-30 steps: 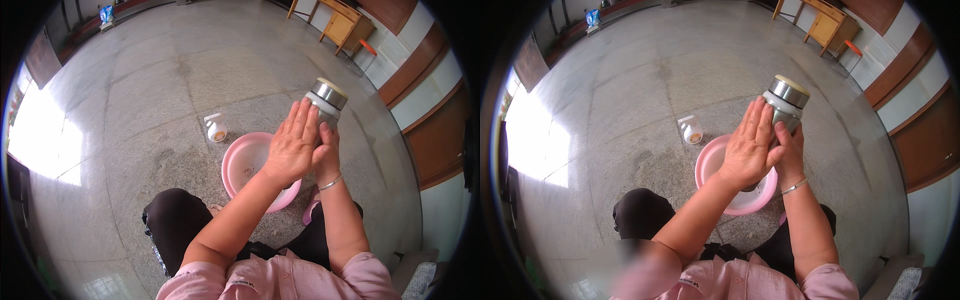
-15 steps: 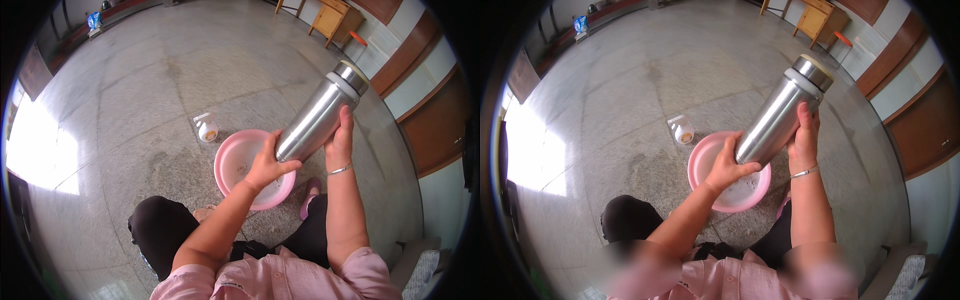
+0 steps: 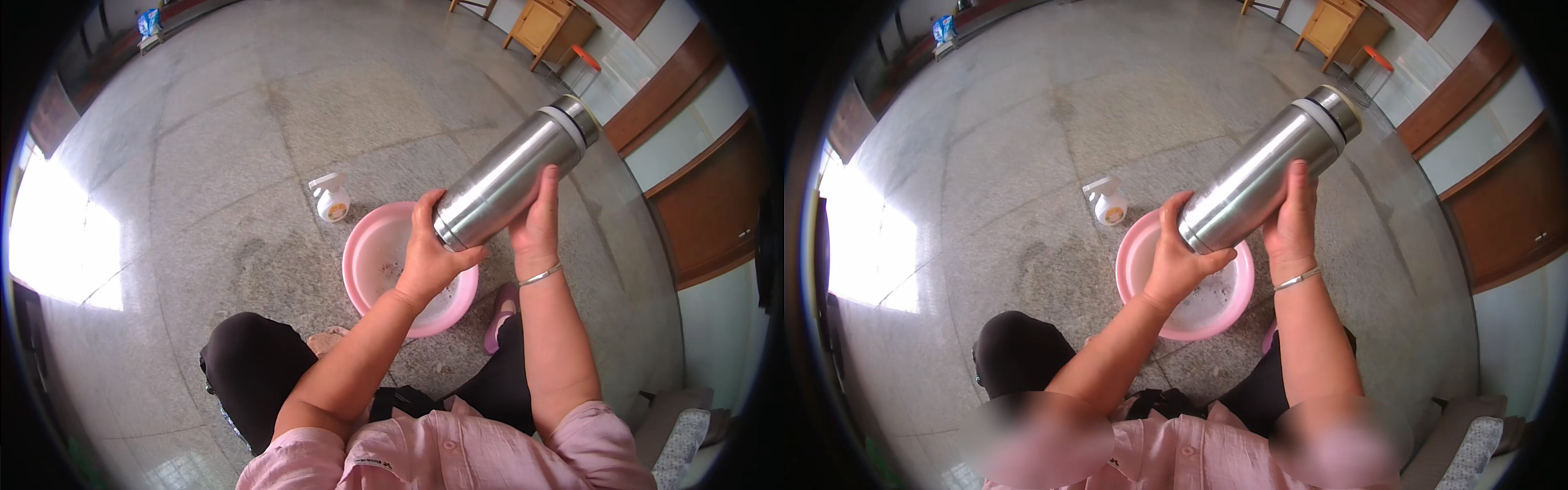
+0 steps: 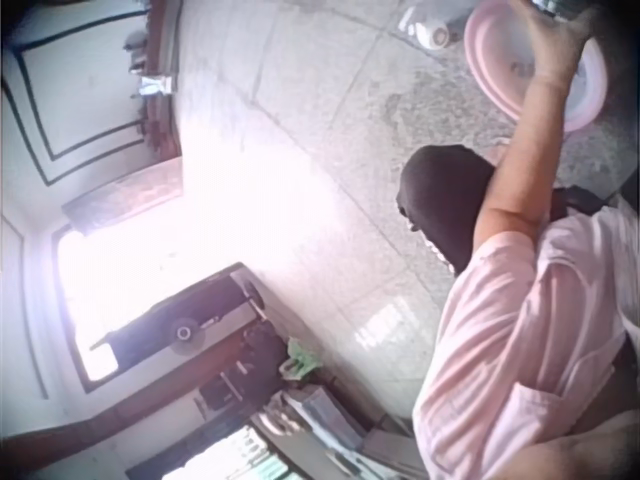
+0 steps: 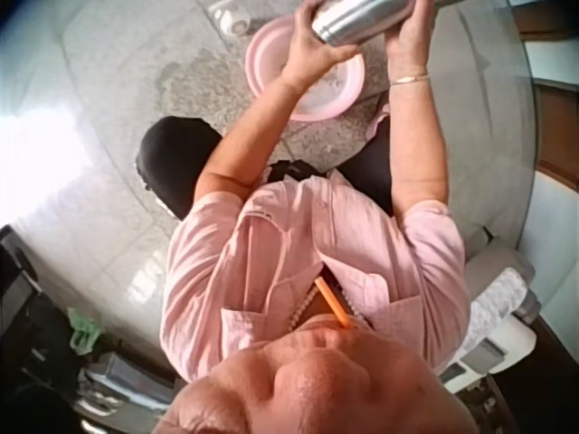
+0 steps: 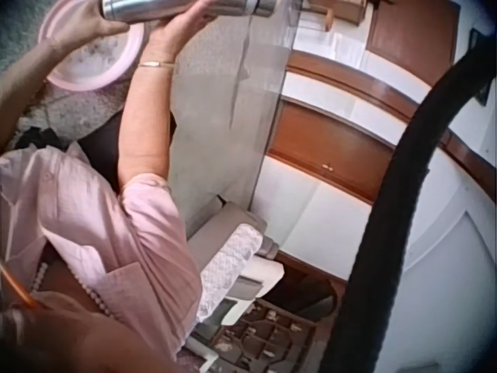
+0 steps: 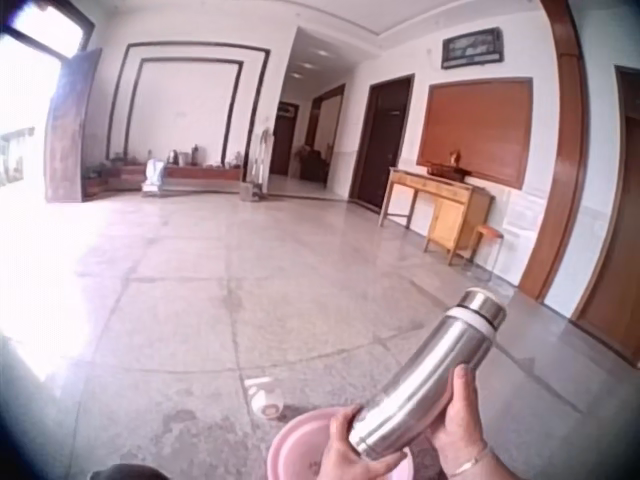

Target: The person washes a thermos and its detachable strap in a basin of soapy water by hand, then wipes the exterior of the thermos with a cloth.

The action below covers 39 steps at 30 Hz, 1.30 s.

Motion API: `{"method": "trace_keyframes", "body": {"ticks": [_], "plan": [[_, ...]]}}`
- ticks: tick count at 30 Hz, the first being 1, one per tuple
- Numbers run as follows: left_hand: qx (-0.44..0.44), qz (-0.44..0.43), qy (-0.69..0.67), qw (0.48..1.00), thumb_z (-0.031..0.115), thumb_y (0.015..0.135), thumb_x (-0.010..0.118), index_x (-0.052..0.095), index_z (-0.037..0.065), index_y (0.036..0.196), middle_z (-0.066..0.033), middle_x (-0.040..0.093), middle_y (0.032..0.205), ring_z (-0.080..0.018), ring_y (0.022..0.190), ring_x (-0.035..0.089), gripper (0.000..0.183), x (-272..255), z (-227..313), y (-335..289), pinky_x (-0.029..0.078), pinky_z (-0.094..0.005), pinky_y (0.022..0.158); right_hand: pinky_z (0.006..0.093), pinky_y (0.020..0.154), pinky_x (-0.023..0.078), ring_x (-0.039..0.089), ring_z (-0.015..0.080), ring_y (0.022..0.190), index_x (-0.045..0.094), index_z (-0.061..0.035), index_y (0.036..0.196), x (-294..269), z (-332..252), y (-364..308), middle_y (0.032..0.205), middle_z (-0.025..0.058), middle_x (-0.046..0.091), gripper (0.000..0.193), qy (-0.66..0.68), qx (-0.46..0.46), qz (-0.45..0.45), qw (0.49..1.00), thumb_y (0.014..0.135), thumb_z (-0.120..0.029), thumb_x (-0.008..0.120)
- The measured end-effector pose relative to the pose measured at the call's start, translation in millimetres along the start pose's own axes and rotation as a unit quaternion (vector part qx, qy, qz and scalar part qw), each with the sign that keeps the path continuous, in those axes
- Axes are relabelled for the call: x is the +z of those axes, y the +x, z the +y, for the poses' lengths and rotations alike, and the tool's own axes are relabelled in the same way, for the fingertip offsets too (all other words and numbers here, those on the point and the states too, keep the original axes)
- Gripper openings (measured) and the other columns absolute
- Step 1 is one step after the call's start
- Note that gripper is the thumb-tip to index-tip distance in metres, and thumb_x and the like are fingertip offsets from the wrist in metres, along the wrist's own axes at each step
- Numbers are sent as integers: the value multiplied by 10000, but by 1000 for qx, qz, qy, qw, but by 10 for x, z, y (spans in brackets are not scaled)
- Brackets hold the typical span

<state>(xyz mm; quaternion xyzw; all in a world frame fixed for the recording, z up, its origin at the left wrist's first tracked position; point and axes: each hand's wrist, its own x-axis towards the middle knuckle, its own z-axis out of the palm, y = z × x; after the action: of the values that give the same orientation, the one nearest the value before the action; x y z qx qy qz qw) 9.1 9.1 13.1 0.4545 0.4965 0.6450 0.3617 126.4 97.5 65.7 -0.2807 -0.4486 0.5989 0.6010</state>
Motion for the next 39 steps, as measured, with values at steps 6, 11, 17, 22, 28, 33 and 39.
{"method": "trace_keyframes", "body": {"ticks": [6, 11, 17, 22, 28, 33, 39], "plan": [[176, 65, 153, 970, 147, 501, 766, 311, 62, 1196, -183, 369, 1139, -356, 1044, 421, 836, 4, -118, 68, 393, -391, 885, 374, 977, 296, 347, 210, 1151, 228, -69, 1292, -38, 120, -58, 1233, 62, 358, 757, 20, 25, -10, 999, 753, -426, 622], [222, 81, 147, 960, 221, 550, 765, 324, 53, 1188, -182, 372, 1133, -340, 1023, 431, 794, -10, -131, 59, 392, -392, 874, 380, 970, 304, 360, 209, 1142, 304, -57, 1265, 7, 46, -90, 1219, 67, 378, 708, 61, 61, -8, 996, 751, -423, 625], [60, 74, -85, 992, 269, 686, 683, 259, 78, 1245, -161, 368, 1146, -255, 1032, 424, 727, 20, -133, 39, 369, -344, 884, 371, 943, 339, 418, 209, 1091, 367, -36, 1223, 51, 15, -121, 1162, 66, 445, 681, 77, 54, -66, 993, 732, -419, 644], [-142, -17, -419, 896, 347, 806, 529, 178, 144, 1303, -134, 323, 1245, -285, 1099, 425, 642, 53, 80, -21, 447, -419, 824, 375, 932, 359, 451, 212, 1069, 388, -45, 1207, 0, 33, -90, 1149, 68, 474, 707, 71, 49, -78, 993, 693, -437, 675], [-175, -111, -529, 823, 353, 762, 605, 83, 175, 1293, -143, 263, 1258, -312, 1142, 364, 765, -7, -47, 50, 486, -442, 755, 380, 917, 374, 457, 215, 1062, 400, -53, 1201, -23, 13, -50, 1136, 66, 484, 730, 89, 56, -103, 989, 665, -454, 693], [-144, -61, -375, 914, 255, 656, 719, 141, 103, 1242, -157, 336, 1162, -286, 1077, 401, 837, -16, 203, 27, 460, -405, 792, 360, 932, 354, 436, 190, 1076, 389, -57, 1207, -23, -21, -28, 1148, 54, 466, 677, 70, 53, -81, 993, 724, -460, 640], [38, 44, 6, 998, 205, 545, 783, 222, 81, 1218, -173, 392, 1113, -274, 1027, 447, 885, 39, 74, 62, 392, -353, 875, 367, 940, 346, 429, 201, 1082, 370, -60, 1218, -44, 49, -11, 1155, 64, 452, 613, 78, 50, -22, 996, 795, -465, 553]]}}
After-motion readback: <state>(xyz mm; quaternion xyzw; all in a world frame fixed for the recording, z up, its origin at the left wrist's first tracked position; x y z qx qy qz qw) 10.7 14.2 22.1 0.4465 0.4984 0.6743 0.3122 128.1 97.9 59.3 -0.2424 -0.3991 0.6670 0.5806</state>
